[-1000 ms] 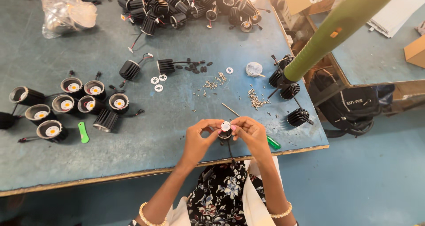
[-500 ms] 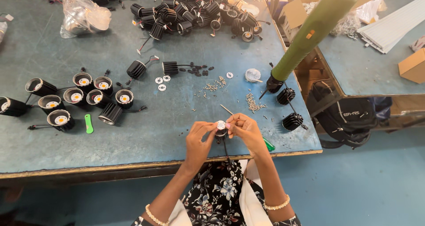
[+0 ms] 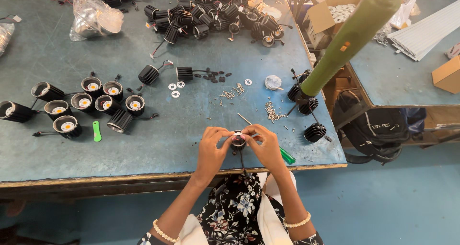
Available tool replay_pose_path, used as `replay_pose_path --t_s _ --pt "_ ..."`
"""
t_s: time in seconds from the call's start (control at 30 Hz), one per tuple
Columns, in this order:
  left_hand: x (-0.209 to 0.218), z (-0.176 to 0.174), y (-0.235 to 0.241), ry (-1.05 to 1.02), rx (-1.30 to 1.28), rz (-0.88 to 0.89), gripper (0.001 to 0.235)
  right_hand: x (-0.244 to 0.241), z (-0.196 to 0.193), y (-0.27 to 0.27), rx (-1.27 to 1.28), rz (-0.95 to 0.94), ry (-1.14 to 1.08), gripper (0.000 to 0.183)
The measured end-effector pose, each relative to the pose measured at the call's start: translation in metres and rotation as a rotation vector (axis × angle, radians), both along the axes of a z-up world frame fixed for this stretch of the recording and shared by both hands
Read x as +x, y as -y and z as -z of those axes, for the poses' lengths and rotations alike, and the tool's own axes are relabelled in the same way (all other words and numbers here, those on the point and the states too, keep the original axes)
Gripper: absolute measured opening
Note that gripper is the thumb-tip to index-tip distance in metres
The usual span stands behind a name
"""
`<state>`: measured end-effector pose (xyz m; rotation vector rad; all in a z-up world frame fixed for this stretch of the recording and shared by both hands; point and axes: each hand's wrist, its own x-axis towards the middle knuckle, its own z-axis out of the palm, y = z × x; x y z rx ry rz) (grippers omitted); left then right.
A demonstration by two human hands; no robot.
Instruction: The person assembles LED light components by placing circular LED boards into black heat-sink housings, inserting small screws, and using a hanging power screwdriver to secure them.
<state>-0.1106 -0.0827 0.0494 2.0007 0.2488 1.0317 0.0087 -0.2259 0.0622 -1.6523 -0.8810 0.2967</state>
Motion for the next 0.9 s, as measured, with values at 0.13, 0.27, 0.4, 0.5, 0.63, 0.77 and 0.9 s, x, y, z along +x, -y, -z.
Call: replay_pose_path --t_s 0.13,0.27,0.4,0.5,0.63,0.77,0.9 --pt "0.005 0.000 0.004 -0.056 -0.169 -0.006 0.013 0.008 0.001 -0.001 -0.020 -0.041 0.032 0.010" --pt "0.010 0.003 0.007 -0.035 -0.250 -0.028 0.014 0.018 0.005 -0.005 -0.035 -0.099 -0.203 0.009" --pt "0.013 0.007 0.009 -0.041 -0.254 -0.031 0.013 0.025 0.007 -0.005 -0.054 -0.129 -0.265 0.011" --pt "0.014 0.007 0.008 -0.065 -0.215 -0.034 0.012 0.026 0.009 -0.006 -0.034 -0.123 -0.290 0.011" --pt "0.013 0.007 0.009 -0.080 -0.206 -0.027 0.014 0.026 0.015 -0.006 -0.008 -0.103 -0.292 0.011" --pt "0.016 0.008 0.011 -0.121 -0.238 -0.034 0.016 0.029 0.019 -0.007 0.013 -0.165 -0.326 0.012" --pt "0.016 0.006 0.013 -0.152 -0.278 -0.061 0.019 0.032 0.013 -0.006 -0.092 -0.184 -0.351 0.015"
